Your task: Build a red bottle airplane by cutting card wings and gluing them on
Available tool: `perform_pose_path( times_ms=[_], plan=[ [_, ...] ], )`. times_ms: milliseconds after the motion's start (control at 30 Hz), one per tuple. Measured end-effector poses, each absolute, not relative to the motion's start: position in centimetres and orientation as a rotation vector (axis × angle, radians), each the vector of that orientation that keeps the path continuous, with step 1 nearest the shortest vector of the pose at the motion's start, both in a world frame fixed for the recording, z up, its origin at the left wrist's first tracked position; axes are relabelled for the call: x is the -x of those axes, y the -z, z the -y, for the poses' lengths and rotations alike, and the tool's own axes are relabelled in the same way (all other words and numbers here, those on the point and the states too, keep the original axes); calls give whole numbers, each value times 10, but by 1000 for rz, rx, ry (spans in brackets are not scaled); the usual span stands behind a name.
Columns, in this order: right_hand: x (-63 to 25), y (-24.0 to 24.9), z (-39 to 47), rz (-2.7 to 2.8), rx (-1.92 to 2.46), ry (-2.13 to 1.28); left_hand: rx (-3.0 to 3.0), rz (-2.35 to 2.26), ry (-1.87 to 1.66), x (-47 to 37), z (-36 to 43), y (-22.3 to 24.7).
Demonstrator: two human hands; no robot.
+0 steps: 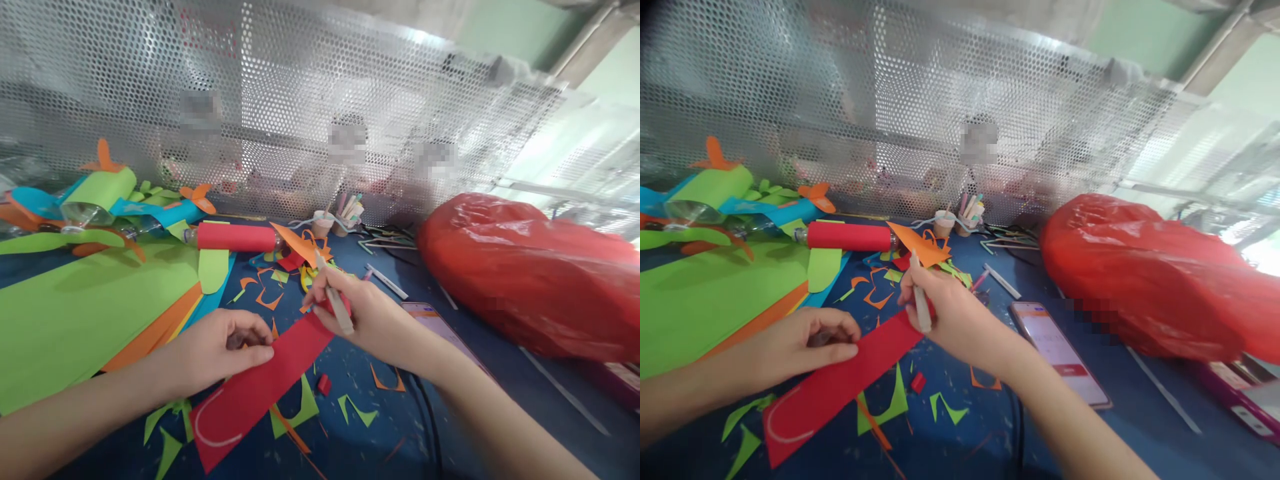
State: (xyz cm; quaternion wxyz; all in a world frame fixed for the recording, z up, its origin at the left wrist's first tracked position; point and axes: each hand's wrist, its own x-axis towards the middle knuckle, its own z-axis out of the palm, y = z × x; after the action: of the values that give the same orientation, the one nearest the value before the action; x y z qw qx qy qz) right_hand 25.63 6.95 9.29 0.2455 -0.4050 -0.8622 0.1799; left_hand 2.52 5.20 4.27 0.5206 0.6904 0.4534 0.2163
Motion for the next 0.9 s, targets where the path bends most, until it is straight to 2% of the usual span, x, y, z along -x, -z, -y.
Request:
perform_pose_path(
  times_ms=[100, 167, 267, 333, 433, 800, 900],
  plan=[
    [-253, -85, -76, 2125, 1180, -214, -1464, -1091, -557, -26, -55, -36],
    [-251, -77, -79, 2032, 1280, -180, -1368, -1134, -588, -28, -56, -36],
    [-246, -61, -82, 2028, 1328, -467, -1328, -1165, -619, -30, -53, -39],
    [-240, -52, -82, 1964, 1202, -761, -1344, -1160, -610, -31, -51, -40],
    [-231, -42, -80, 1883, 1052, -1004, -1437, -1104, -538, -31, -47, -38],
    [-227, -20, -84, 1716, 1121, -1293, -1752, -1146, -364, -27, -51, -27],
    [-227, -18, -84, 1792, 1133, -1248, -1940, -1308, -368, -27, -49, -29]
  ],
)
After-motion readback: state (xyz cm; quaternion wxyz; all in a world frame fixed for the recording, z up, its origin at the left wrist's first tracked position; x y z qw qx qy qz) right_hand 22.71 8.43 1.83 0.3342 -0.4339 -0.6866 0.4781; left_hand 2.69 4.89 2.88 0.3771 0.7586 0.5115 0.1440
